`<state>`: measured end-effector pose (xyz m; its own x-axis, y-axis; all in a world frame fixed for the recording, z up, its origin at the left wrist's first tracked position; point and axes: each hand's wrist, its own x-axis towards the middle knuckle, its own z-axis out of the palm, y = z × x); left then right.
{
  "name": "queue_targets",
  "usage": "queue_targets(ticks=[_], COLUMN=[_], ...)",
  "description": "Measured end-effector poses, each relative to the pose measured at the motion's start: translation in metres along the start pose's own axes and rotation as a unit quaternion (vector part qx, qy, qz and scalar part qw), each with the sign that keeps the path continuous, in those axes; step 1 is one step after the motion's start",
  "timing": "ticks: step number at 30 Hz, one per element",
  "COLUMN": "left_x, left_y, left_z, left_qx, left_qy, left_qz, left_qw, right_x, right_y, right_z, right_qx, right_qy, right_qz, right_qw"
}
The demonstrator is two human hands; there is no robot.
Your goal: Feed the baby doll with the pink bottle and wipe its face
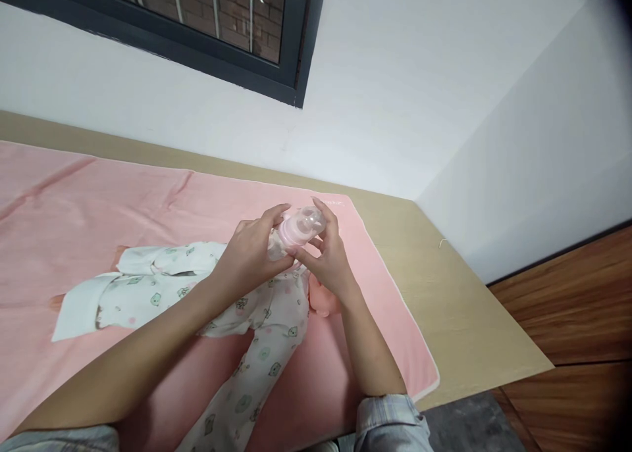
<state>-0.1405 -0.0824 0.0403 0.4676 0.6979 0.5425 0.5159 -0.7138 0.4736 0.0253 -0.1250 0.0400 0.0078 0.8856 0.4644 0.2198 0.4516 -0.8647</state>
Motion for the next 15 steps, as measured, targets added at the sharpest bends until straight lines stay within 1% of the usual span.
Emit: queue_targets(ticks=[3, 7, 10, 13, 14, 15], left_x=[-0.001, -0.001, -0.002, -0.011, -0.017, -0.024], left_y=[-0.002, -0.005, 0.002, 0.019, 0.026, 0.031], left_z=[0.003, 0.006, 0.001, -0.017, -0.025, -0.034], left_qx=[0.009, 0.019, 0.006, -0.076, -0.125, -0.18], left_qy=[0.0, 0.007, 0.013, 0.011, -0.012, -0.055], left_qz=[-0.003, 0.003, 0.013, 0.022, 0.031, 0.047], left_qw=[1.0, 1.0, 1.0, 0.997, 0.992, 0.981], right_x=[0.0, 0.0, 0.001, 0.006, 0.009, 0.011], right_y=[0.0, 0.003, 0.007, 0.014, 0.018, 0.022], right_z=[0.003, 0.006, 0.0, -0.019, -0.028, -0.038], right_qx=[0.018, 0.019, 0.011, -0.009, -0.022, -0.038], right_qy=[-0.004, 0.015, 0.037, 0.091, 0.116, 0.143], right_qz=[0.014, 0.012, 0.008, -0.004, -0.009, -0.013], right_qw=[1.0, 1.0, 0.999, 0.996, 0.993, 0.989])
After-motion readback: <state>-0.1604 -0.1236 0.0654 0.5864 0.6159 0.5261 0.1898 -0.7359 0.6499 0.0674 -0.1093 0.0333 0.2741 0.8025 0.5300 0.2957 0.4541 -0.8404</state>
